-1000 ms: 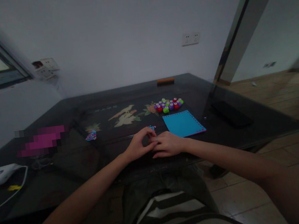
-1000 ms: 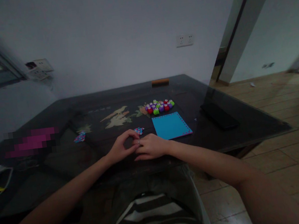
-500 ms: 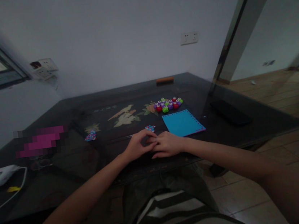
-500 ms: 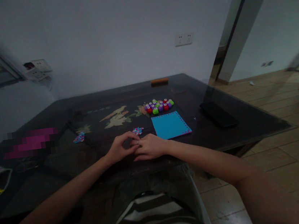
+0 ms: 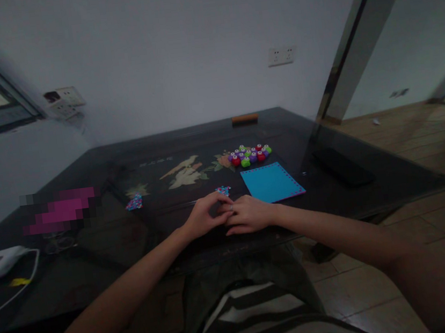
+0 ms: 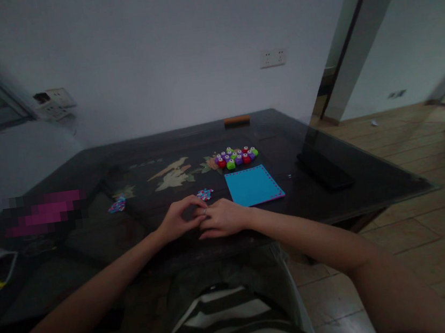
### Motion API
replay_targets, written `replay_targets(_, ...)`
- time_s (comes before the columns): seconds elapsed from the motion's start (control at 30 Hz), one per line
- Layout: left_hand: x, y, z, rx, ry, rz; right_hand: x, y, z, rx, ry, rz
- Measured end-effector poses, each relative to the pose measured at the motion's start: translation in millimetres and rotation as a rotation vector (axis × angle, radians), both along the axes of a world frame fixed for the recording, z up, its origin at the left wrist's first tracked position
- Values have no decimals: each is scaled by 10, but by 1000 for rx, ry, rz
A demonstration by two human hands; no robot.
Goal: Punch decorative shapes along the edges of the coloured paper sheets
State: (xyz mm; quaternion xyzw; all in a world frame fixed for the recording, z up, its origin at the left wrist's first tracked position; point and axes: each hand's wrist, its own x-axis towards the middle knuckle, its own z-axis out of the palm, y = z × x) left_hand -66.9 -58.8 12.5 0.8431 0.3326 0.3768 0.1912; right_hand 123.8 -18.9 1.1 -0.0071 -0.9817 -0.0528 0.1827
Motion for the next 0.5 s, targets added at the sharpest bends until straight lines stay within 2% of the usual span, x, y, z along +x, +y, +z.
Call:
replay_targets(0.2,-11,8,0,-15,-83,16,14,18,-19,-65,56,-38)
replay_targets(0.37,-8,26,0,-98,-359,76,32,50,68,-378,305,-72)
replay_targets(0.5,9,48,-13,-171,-386,33,15,71,166,-580,466,-56)
